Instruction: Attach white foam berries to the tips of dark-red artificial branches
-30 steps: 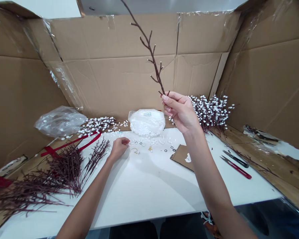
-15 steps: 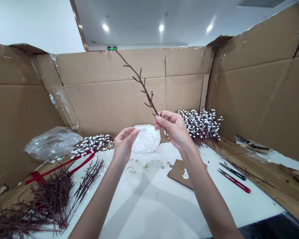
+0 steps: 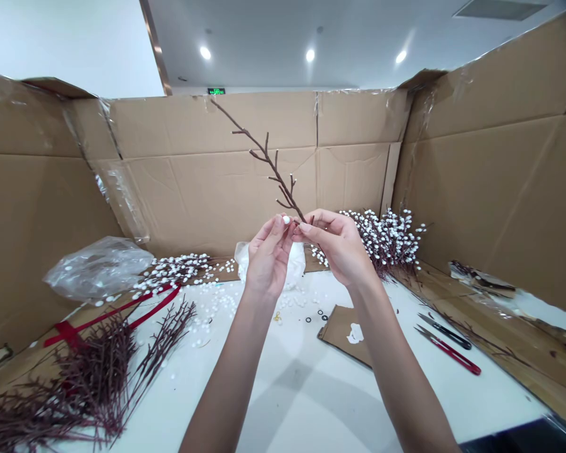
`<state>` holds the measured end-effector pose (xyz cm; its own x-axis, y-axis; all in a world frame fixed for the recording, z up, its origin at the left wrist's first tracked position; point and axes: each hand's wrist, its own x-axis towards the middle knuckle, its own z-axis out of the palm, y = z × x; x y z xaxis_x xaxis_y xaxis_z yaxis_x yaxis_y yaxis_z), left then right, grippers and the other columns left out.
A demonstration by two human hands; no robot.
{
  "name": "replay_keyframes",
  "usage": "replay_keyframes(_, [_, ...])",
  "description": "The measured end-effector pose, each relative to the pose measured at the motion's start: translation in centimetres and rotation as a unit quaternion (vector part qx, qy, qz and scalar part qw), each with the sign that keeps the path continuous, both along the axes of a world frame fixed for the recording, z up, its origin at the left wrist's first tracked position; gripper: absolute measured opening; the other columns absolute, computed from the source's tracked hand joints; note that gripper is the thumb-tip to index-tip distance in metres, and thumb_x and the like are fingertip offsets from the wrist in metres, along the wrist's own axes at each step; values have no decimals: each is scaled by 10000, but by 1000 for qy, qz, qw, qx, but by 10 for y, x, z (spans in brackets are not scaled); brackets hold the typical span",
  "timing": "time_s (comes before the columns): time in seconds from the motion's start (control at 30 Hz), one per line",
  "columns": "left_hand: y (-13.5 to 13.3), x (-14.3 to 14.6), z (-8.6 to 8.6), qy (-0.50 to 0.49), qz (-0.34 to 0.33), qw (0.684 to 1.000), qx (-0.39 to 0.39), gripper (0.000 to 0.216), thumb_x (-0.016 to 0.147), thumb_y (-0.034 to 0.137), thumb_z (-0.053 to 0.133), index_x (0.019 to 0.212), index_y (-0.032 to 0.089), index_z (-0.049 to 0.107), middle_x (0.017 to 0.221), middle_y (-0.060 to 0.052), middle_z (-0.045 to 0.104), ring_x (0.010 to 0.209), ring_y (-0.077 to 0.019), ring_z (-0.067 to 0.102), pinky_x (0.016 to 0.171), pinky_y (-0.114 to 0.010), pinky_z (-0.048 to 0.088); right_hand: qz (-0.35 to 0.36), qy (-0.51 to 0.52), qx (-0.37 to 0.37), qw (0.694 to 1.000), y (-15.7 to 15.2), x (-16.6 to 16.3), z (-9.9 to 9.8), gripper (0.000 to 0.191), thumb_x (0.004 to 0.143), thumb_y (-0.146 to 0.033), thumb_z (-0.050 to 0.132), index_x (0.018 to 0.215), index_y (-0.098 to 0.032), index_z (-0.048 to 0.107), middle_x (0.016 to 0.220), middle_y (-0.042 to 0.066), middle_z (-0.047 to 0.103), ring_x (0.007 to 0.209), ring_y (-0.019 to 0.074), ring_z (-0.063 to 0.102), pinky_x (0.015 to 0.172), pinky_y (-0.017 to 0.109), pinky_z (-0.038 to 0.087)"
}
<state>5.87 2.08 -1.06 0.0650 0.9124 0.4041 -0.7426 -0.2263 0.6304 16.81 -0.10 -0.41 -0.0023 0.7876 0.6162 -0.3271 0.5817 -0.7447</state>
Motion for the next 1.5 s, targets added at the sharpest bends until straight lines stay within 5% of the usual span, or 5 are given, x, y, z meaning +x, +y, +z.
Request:
replay_keyframes(0.77, [2, -1, -3, 55, 44, 995, 65, 22, 711, 175, 715, 704, 154, 714, 752, -27, 698, 747, -114, 658, 830, -266, 505, -88, -37, 4, 995, -4, -1, 0, 97, 655, -157, 688, 639, -160, 593, 621, -23, 593, 600, 84, 587, 677, 270, 528])
replay_keyframes(1.5, [-5, 10, -4, 31, 78, 994, 73, 37, 729, 198, 708, 702, 175, 720, 789, -3, 700, 792, -108, 656, 830, -248, 499, -103, -9, 19, 994, -8, -3, 2, 156, 653, -283, 740, 631, -174, 631, 647, -7, 639, 616, 98, 608, 650, 258, 527])
